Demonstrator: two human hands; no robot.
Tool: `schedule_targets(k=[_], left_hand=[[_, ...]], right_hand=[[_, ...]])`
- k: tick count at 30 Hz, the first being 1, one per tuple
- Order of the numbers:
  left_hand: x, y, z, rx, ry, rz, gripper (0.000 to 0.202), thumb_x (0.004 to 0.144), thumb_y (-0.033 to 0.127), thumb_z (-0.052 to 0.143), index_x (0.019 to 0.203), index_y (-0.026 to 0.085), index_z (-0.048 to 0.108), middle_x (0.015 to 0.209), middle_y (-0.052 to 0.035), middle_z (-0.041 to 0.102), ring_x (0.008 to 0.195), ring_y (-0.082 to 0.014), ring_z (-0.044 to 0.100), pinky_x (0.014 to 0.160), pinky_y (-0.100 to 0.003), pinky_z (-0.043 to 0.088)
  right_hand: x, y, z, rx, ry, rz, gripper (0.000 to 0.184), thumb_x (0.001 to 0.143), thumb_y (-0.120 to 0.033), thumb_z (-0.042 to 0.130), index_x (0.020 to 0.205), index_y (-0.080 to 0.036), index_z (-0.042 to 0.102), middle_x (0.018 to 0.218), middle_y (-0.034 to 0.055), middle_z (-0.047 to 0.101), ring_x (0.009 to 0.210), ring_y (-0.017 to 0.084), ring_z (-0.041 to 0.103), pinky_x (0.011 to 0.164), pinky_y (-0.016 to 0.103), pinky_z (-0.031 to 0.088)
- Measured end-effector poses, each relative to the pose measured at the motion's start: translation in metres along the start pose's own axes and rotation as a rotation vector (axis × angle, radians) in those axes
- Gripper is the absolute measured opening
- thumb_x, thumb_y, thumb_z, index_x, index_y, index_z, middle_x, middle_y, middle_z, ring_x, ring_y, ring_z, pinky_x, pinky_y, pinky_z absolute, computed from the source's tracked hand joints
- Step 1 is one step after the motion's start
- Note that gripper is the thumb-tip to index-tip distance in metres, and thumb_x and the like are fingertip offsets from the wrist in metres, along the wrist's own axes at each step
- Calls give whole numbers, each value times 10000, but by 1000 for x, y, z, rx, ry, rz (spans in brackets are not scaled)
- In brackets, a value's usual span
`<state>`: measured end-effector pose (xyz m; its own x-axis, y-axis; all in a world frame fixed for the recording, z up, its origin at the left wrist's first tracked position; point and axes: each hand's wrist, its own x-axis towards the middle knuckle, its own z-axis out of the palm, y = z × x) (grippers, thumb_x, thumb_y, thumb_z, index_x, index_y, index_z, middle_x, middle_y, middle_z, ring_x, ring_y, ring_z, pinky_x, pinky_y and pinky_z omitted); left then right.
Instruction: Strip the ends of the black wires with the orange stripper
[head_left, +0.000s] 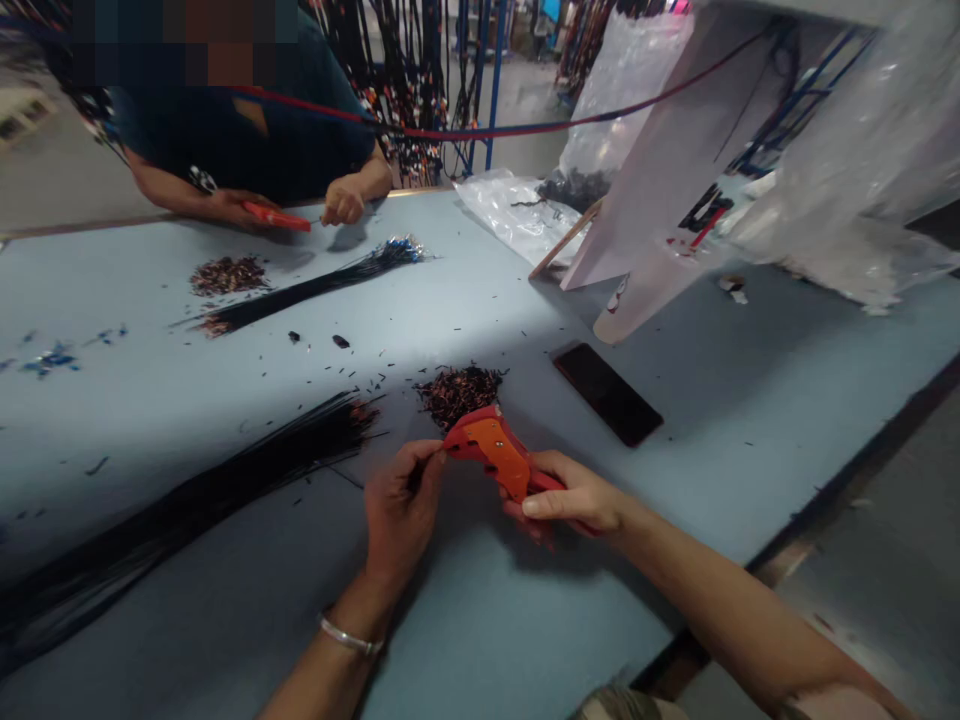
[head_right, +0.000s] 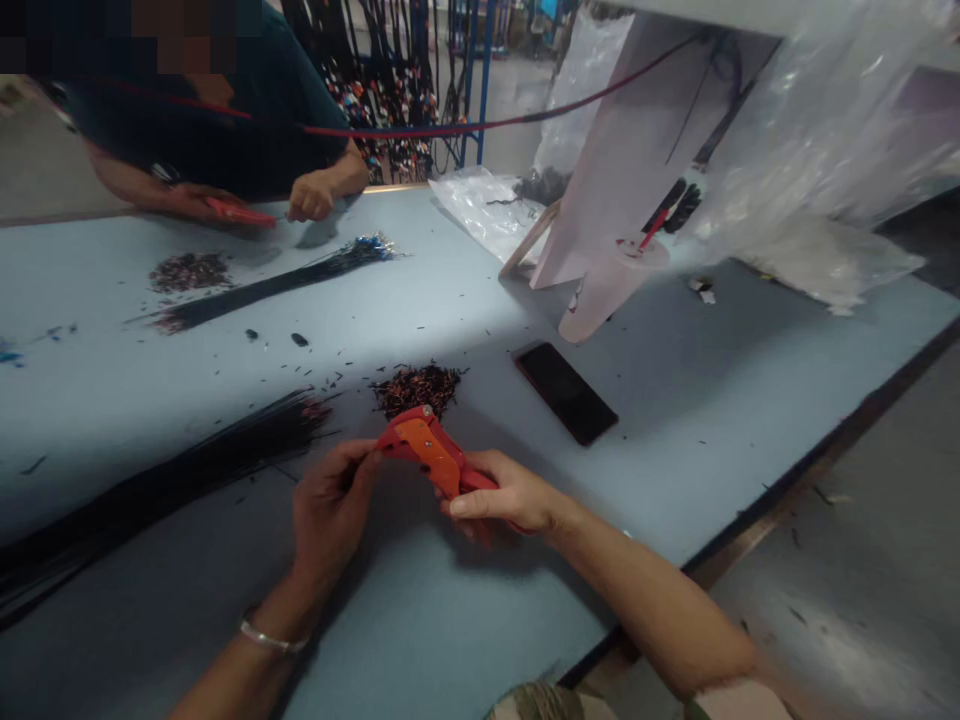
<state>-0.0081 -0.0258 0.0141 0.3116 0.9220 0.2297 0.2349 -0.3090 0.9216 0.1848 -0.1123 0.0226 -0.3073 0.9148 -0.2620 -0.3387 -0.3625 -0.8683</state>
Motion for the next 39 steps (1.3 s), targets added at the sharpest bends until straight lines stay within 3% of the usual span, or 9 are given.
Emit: schedule_targets(k=[12,19,30,35,39], left_hand=[[-2,-2,-2,31,34,44,142,849,244,591,836,173,713,696,12,701,591,-95,602,568,-171,461],[-1,-3,0,57,35,29,156,856,251,577,846,170,711,696,18,694,587,-86,584,570,-163,447],[4,-4,0,150,109,-109,228,833,342,568,801,154,692,637,9,646,561,-104,531,542,-185,428],[5,-3,0,130,102,-118,224,832,343,571,800,156,690,661,3,659,588,-113,557,565,-193,444],[4,-3,0,116,109,-131,227,832,350,571,804,157,689,652,6,651,583,-113,553,563,-195,444]], right_hand=[[-2,2,5,-87,65,7,361,741,-414,752,863,-123,577,570,-29,553,414,70,498,353,157,431],[3,12,7,-50,129,-26,375,724,-425,769,821,-142,542,497,-74,490,339,55,436,280,132,339],[3,3,-2,240,78,-68,318,733,-332,759,900,-133,576,646,-28,541,478,80,524,461,207,494],[4,2,-4,210,52,-65,347,743,-353,738,973,-137,593,797,28,594,649,142,618,618,297,557],[3,4,-3,142,-20,-60,363,759,-365,723,997,-127,588,839,45,589,692,144,617,628,282,542]])
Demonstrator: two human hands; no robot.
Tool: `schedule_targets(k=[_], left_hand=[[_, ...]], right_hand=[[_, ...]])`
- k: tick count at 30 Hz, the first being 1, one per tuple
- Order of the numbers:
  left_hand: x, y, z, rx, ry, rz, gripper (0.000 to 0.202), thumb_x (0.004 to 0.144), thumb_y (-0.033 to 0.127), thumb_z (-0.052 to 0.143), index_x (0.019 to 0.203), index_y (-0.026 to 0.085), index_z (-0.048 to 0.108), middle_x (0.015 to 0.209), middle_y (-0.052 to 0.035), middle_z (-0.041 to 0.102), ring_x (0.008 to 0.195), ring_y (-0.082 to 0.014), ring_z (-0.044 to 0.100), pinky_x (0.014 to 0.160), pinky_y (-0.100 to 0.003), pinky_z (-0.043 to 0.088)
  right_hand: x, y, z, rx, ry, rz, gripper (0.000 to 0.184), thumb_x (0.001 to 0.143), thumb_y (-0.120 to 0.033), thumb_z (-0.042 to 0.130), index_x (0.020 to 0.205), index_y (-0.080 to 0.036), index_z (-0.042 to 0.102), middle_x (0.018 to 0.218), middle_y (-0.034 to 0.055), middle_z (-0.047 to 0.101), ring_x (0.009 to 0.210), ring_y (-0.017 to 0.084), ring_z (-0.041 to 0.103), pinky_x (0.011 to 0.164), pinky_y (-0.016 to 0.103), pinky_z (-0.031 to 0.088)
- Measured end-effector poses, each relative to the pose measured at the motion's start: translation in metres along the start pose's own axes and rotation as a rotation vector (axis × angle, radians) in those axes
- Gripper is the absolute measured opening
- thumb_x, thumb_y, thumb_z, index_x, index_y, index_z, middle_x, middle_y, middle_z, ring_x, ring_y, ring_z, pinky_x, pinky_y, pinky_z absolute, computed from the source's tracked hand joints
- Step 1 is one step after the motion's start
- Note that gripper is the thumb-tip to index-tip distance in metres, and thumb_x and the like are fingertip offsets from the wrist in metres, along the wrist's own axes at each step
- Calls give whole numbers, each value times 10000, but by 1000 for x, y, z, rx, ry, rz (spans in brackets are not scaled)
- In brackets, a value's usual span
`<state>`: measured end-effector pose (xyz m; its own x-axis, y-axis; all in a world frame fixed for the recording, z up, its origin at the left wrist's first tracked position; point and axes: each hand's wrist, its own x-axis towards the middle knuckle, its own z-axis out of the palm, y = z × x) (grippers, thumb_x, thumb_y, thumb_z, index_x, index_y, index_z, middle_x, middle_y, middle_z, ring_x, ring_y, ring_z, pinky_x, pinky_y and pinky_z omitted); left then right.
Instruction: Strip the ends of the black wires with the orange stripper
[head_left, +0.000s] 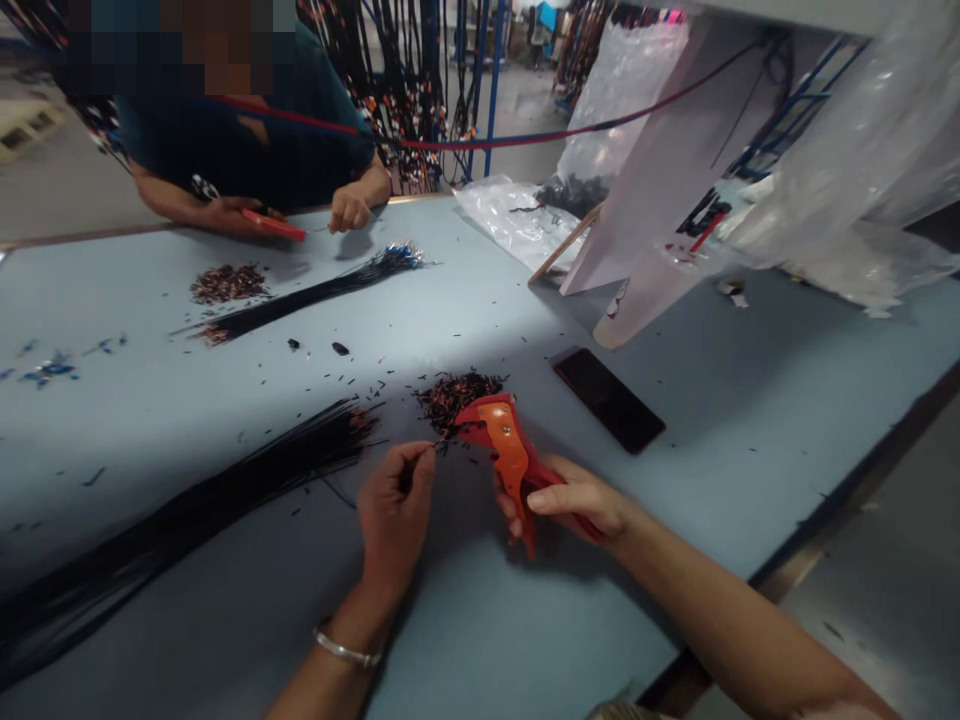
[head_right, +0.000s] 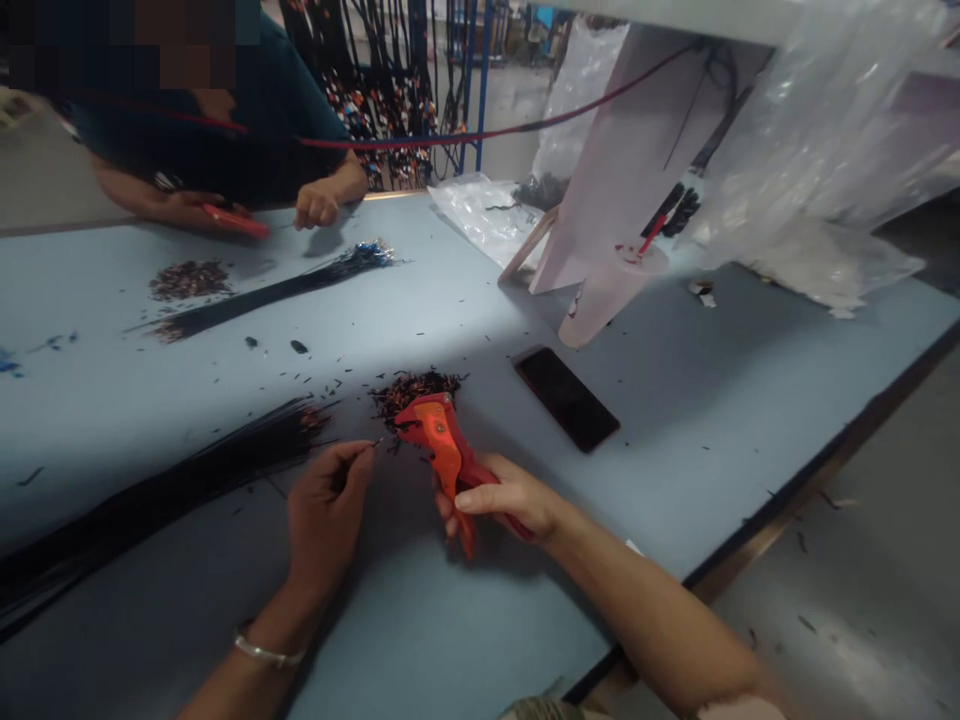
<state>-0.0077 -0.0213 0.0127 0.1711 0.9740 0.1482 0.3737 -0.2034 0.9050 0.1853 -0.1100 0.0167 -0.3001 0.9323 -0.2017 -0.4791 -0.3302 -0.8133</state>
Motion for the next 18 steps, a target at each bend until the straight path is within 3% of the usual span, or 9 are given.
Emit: schedule_targets(k=[6,8,11,14,18], left_hand=[[-1,-1,1,-3,-5,9,229,829,356,568,813,157,680,645,11,636,568,-105,531,556,-193,432],[-1,0,1,-30,-29,-5,225,826,354,573,809,156,678,638,13,620,562,-101,515,548,-190,426],[-2,2,1,-123,-97,-32,208,818,344,595,810,154,677,624,18,595,553,-96,492,531,-184,414],[-3,3,1,-283,-202,-70,191,817,327,602,833,156,683,656,6,629,578,-104,523,540,-188,433],[-5,0,2,-409,-270,-60,120,746,281,670,773,165,684,699,-4,671,633,-124,577,592,-205,487]], right_hand=[[0,-4,1,-144,22,-41,441,753,-427,716,1042,-131,565,857,56,578,709,162,596,549,256,505],[-2,-9,3,-356,68,-113,383,775,-438,686,989,-141,571,848,55,579,721,166,576,576,268,499],[-6,-14,9,-842,192,-311,246,812,-335,626,983,-166,571,856,59,604,746,175,568,698,318,503],[-5,-10,14,-1219,253,-534,370,806,-267,587,1159,-175,524,965,106,636,835,224,608,768,374,517],[6,1,15,-1465,231,-682,470,789,-239,548,1246,-147,490,1051,159,641,916,270,630,795,419,539]])
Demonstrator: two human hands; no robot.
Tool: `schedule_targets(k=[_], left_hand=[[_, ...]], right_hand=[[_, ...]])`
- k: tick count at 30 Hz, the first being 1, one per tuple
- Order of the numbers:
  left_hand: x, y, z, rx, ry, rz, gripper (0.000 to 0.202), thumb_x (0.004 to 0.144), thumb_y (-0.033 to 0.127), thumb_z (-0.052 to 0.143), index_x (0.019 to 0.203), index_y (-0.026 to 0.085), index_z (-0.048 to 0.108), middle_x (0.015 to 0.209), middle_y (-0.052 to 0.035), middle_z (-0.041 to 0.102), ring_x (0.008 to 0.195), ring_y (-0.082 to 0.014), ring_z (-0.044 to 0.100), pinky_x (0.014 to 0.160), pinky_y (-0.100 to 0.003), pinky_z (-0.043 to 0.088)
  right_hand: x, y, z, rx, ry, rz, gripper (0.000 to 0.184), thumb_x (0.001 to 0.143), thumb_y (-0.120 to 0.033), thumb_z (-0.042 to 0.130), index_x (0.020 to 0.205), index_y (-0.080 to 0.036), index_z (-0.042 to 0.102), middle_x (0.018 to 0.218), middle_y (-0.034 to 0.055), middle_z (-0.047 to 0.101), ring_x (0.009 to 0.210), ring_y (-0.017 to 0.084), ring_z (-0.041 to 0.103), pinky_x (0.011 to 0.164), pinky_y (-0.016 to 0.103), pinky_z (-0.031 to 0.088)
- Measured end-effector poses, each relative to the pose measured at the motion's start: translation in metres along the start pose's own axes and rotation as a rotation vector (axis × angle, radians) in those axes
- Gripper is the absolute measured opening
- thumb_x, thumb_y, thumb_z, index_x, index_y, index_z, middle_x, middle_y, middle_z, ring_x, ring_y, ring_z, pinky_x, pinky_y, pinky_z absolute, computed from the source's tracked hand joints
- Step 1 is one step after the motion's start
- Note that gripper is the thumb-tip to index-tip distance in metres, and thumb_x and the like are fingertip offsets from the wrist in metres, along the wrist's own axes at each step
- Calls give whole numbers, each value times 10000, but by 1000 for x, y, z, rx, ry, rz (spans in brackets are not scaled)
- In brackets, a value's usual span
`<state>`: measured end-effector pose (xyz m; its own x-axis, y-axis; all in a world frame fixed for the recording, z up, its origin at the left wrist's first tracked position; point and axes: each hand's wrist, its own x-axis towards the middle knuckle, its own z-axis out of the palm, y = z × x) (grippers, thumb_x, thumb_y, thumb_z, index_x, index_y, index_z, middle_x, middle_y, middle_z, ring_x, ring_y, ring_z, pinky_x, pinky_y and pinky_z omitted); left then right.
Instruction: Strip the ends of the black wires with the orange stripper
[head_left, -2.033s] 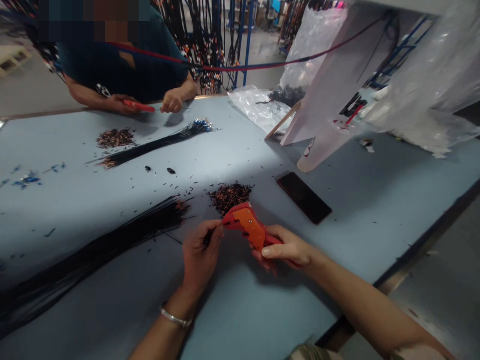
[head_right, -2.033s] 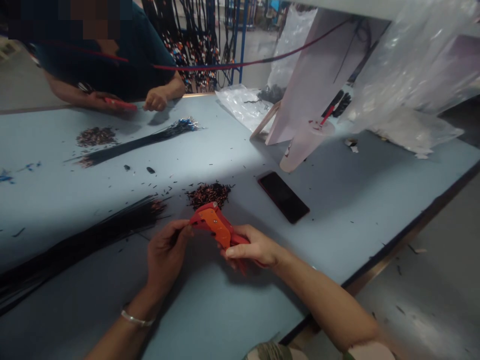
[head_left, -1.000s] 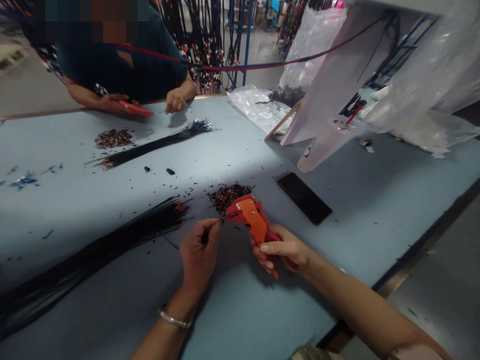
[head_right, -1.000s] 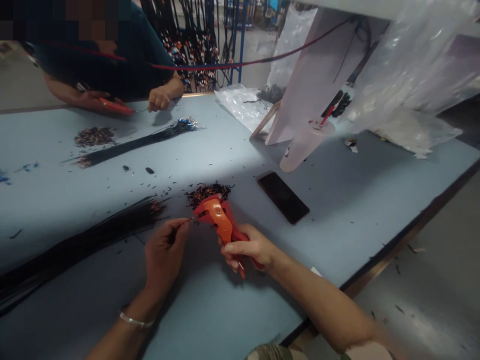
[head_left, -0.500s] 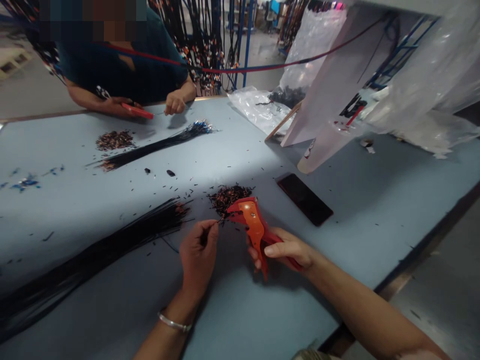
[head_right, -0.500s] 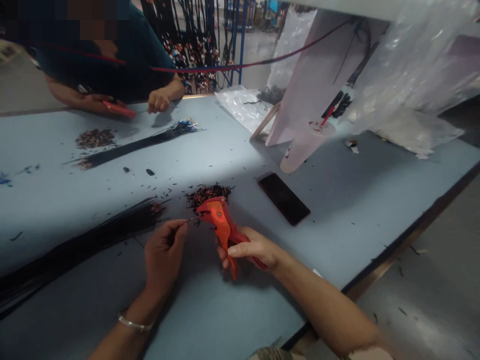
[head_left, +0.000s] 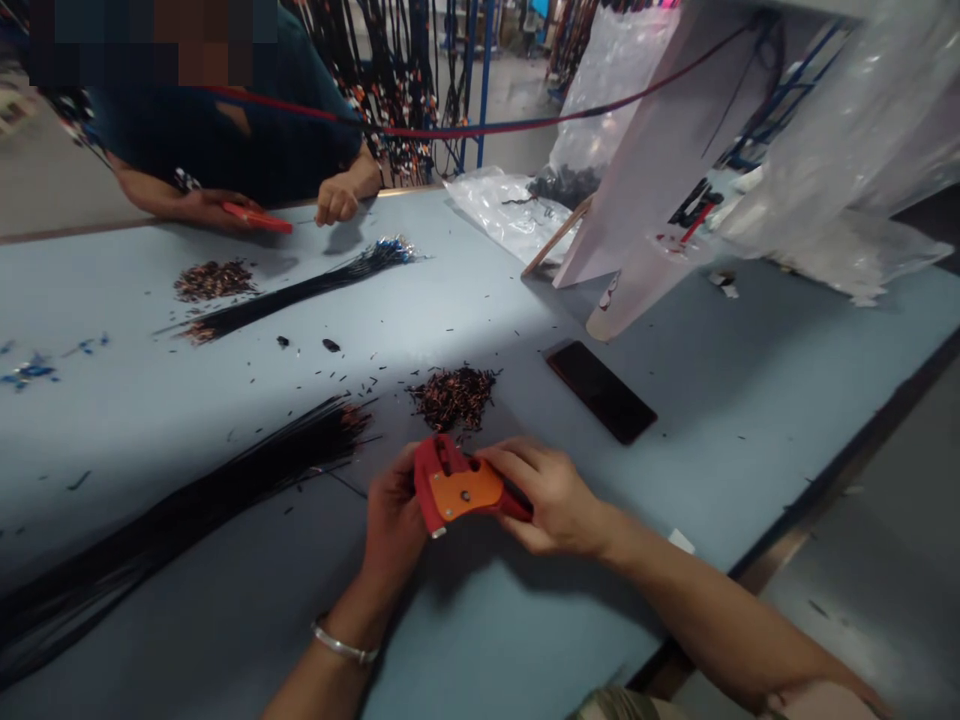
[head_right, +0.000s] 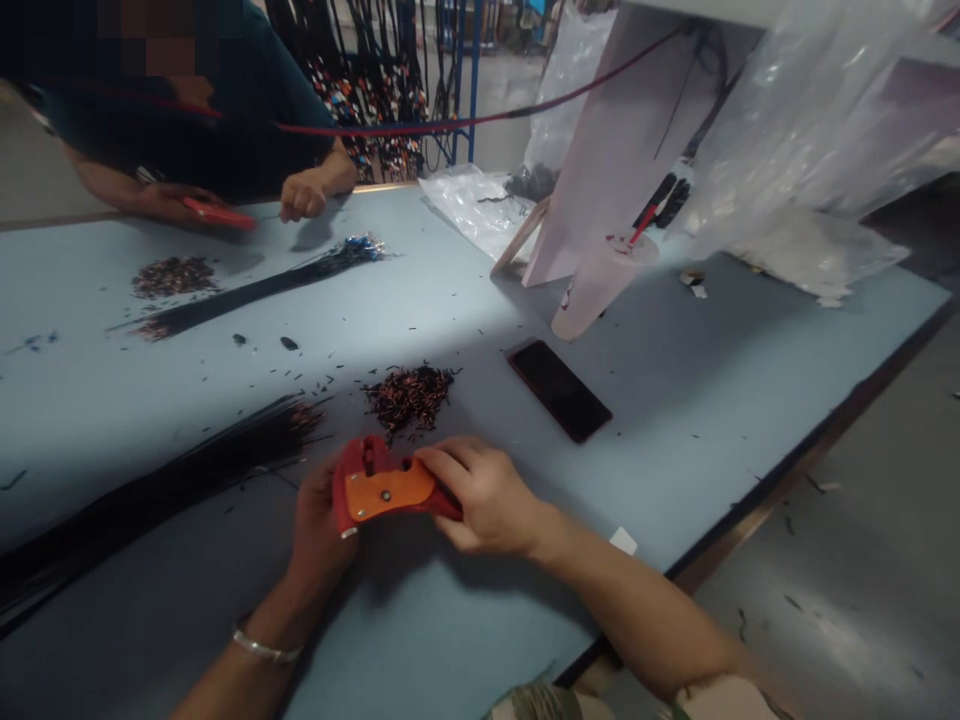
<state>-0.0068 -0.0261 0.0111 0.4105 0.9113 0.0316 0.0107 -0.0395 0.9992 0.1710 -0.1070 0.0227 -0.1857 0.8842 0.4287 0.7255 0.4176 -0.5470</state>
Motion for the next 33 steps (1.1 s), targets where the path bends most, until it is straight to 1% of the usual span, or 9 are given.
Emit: schedule_targets(k=[2,6,9,13,17,20,26,30,33], left_hand=[[-1,-2,-1,21,17,28,128,721,292,700,739,167,679,677,-1,666,631,-128,579,599,-212,498],[1,-2,0,62,73,37,195,764,361,679,766,166,690,699,-18,689,655,-143,602,626,-235,521],[3,1,1,42,61,25,203,752,366,695,787,166,705,735,-33,717,710,-164,640,688,-262,546],[5,4,2,45,44,3,226,735,387,699,763,163,719,705,-39,720,652,-166,633,682,-287,562],[5,4,1,50,34,-11,190,725,350,692,740,163,721,708,-39,725,651,-163,632,696,-283,562],[5,2,0,56,38,-23,180,725,341,682,735,165,720,702,-37,726,644,-165,630,684,-284,562],[6,-2,0,11,8,-37,134,716,289,694,750,162,718,731,-33,734,697,-176,660,718,-285,563],[6,-2,1,-32,4,-55,133,701,275,714,766,159,716,761,-47,744,759,-200,685,735,-297,567],[6,-4,1,-37,8,-70,140,693,299,723,734,166,705,761,-47,743,760,-202,685,731,-302,569]], right_hand=[[3,3,6,-70,18,-31,482,774,-228,555,1243,-137,498,1049,166,644,913,279,631,793,433,542],[8,8,11,-129,72,-42,492,768,-211,563,1253,-150,500,1051,161,638,900,277,629,801,460,530],[10,11,13,-99,86,-6,508,771,-201,574,1271,-166,492,1072,152,627,921,270,623,803,443,535],[10,12,16,-35,69,42,524,763,-197,579,1278,-182,486,1088,145,619,944,266,619,816,426,537],[10,13,16,-26,40,36,507,751,-183,558,1252,-171,487,1084,154,625,960,272,615,825,427,533],[11,14,16,-45,22,23,474,743,-162,530,1216,-160,491,1019,145,637,889,255,617,769,393,538],[10,17,17,-121,-8,13,363,753,-154,479,1113,-157,525,805,73,618,667,192,558,614,310,488],[8,19,16,-161,-16,11,313,748,-165,472,1050,-150,552,748,57,612,591,173,526,543,283,437],[7,20,16,-160,-33,11,309,742,-164,484,1040,-145,561,756,64,625,598,178,544,541,281,430]])
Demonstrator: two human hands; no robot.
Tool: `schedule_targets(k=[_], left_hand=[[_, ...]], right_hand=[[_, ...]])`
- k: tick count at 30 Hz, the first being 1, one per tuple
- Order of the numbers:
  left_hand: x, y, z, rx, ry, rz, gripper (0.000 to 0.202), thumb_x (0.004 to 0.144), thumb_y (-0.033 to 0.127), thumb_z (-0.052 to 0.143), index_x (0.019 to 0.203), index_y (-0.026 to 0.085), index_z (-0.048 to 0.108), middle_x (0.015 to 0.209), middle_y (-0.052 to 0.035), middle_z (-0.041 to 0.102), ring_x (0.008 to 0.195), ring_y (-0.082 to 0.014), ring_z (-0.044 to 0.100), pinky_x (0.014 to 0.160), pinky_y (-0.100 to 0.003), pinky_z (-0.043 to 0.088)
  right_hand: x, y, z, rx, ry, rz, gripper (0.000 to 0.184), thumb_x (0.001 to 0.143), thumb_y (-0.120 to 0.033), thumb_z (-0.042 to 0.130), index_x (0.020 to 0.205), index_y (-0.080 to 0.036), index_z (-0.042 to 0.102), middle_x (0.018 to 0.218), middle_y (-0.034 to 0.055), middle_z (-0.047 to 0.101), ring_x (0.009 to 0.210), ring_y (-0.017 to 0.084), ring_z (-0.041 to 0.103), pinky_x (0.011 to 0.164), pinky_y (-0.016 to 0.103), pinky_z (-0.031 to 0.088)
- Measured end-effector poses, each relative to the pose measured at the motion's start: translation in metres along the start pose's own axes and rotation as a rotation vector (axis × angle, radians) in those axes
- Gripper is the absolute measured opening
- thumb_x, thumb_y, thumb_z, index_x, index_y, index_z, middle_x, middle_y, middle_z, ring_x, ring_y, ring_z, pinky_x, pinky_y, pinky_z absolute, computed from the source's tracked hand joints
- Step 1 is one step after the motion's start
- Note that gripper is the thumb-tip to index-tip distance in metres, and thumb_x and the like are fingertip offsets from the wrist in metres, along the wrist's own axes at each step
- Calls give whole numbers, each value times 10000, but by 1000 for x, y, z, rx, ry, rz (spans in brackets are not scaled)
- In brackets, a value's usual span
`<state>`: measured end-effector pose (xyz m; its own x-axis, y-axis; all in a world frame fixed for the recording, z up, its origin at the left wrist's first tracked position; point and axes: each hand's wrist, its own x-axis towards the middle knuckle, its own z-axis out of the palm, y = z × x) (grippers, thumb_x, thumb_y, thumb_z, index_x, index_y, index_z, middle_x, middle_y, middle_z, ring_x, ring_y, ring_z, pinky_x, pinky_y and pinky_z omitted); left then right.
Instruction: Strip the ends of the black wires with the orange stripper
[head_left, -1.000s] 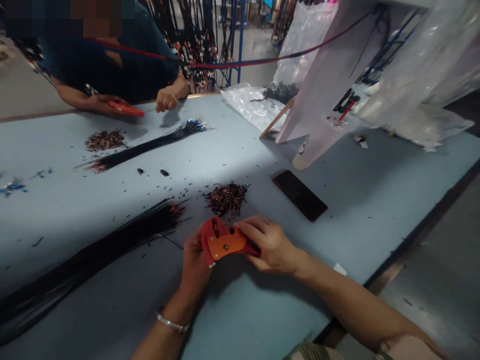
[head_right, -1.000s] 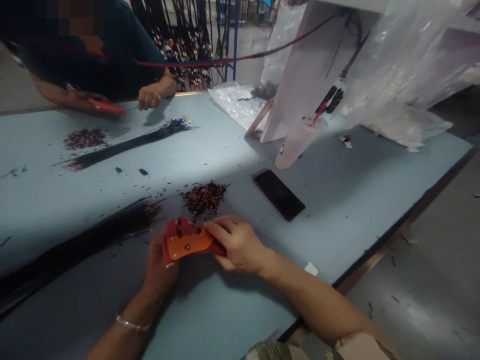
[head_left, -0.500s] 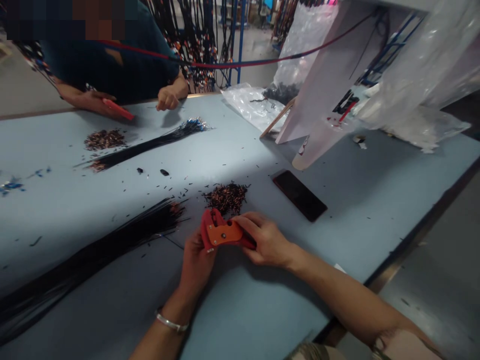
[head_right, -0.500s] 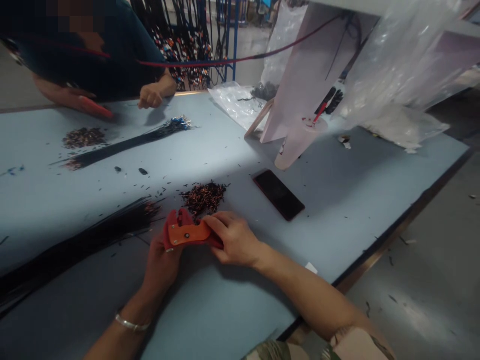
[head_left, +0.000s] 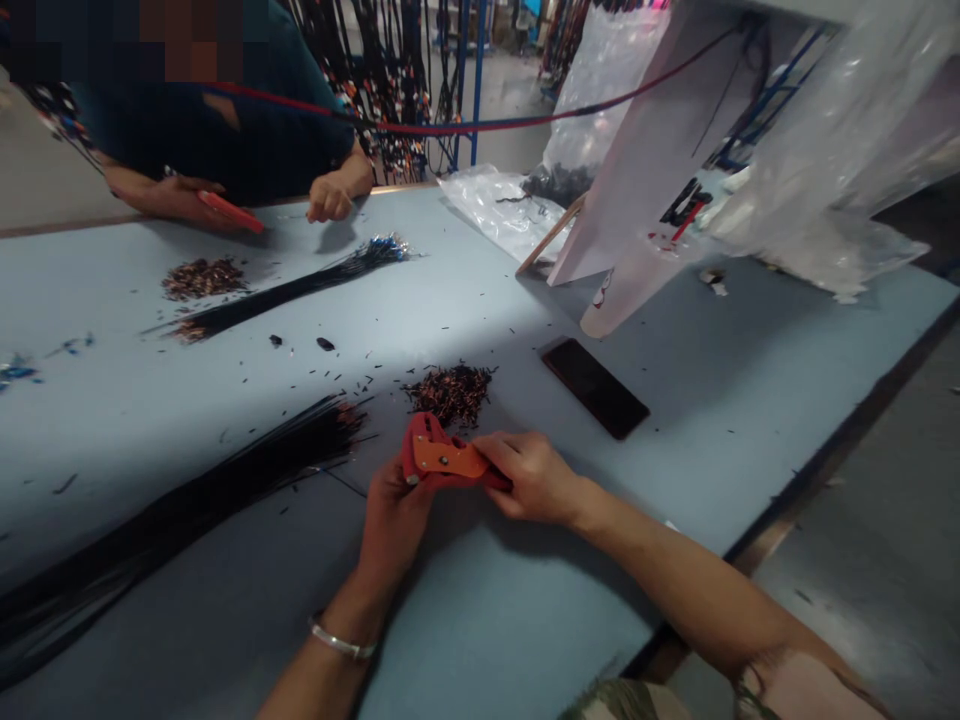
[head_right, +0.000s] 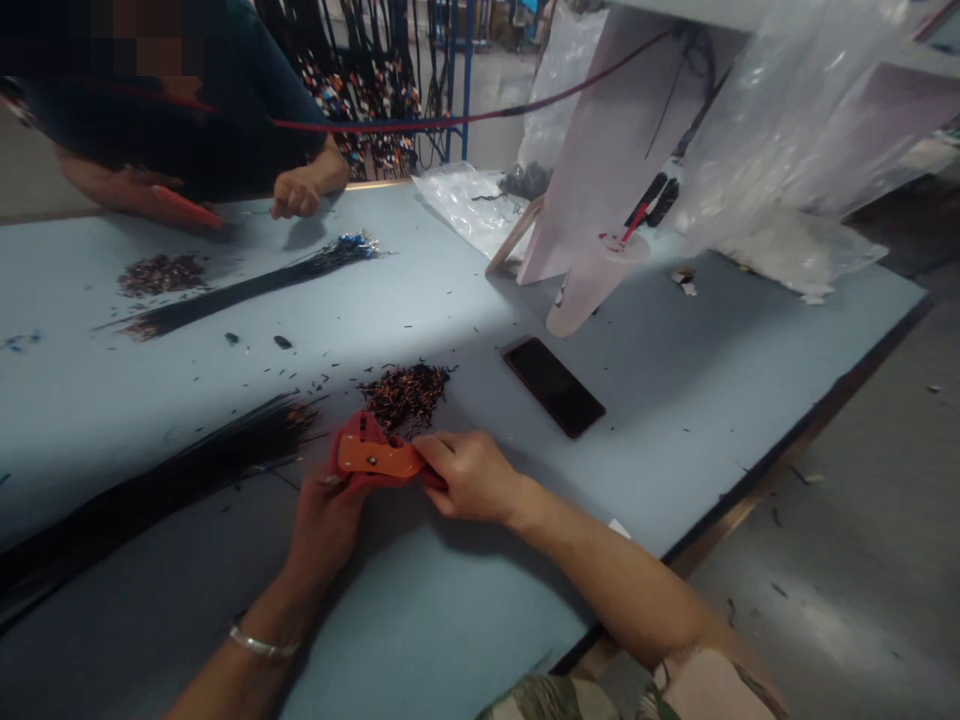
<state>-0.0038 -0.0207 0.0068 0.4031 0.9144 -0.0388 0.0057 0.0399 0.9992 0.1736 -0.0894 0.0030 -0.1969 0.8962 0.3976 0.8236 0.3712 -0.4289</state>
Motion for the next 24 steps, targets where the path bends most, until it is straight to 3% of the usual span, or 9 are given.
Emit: schedule_targets(k=[3,7,11,15,19,24], left_hand=[[0,-3,1,-2,-11,-8,176,708,345,711,719,170,692,740,-43,731,761,-202,679,726,-298,564],[0,-4,1,-8,-9,17,220,769,360,665,840,155,703,788,-44,721,787,-187,659,744,-280,540],[-1,1,0,172,117,80,204,840,331,589,893,168,700,712,-1,655,668,-131,589,623,-212,481],[1,3,0,363,157,125,295,876,285,532,1107,164,671,737,-2,659,609,-111,582,602,-216,481],[1,-3,2,374,152,121,367,880,283,543,1217,161,622,827,-27,716,575,-101,619,594,-224,519],[-3,-5,4,353,181,176,363,880,294,565,1224,195,623,964,-51,757,606,-111,683,635,-237,566]], right_hand=[[-1,2,1,11,-19,8,307,751,-164,492,1049,-143,563,791,79,644,624,188,569,558,288,445],[1,0,-2,71,-24,62,332,750,-176,515,1078,-151,560,836,86,655,660,194,591,604,301,479],[8,-9,-20,253,51,220,345,790,-222,561,1132,-180,543,978,94,662,809,205,626,734,320,501],[10,-14,-32,753,-52,396,234,816,-292,614,1013,-173,570,906,55,636,781,179,607,705,304,498],[3,-7,-23,1344,-135,554,427,768,-413,707,1062,-145,552,874,59,613,738,178,616,575,269,506],[-7,-1,-16,1531,-114,646,459,727,-374,761,1064,-123,576,863,66,611,718,175,627,527,252,519]])
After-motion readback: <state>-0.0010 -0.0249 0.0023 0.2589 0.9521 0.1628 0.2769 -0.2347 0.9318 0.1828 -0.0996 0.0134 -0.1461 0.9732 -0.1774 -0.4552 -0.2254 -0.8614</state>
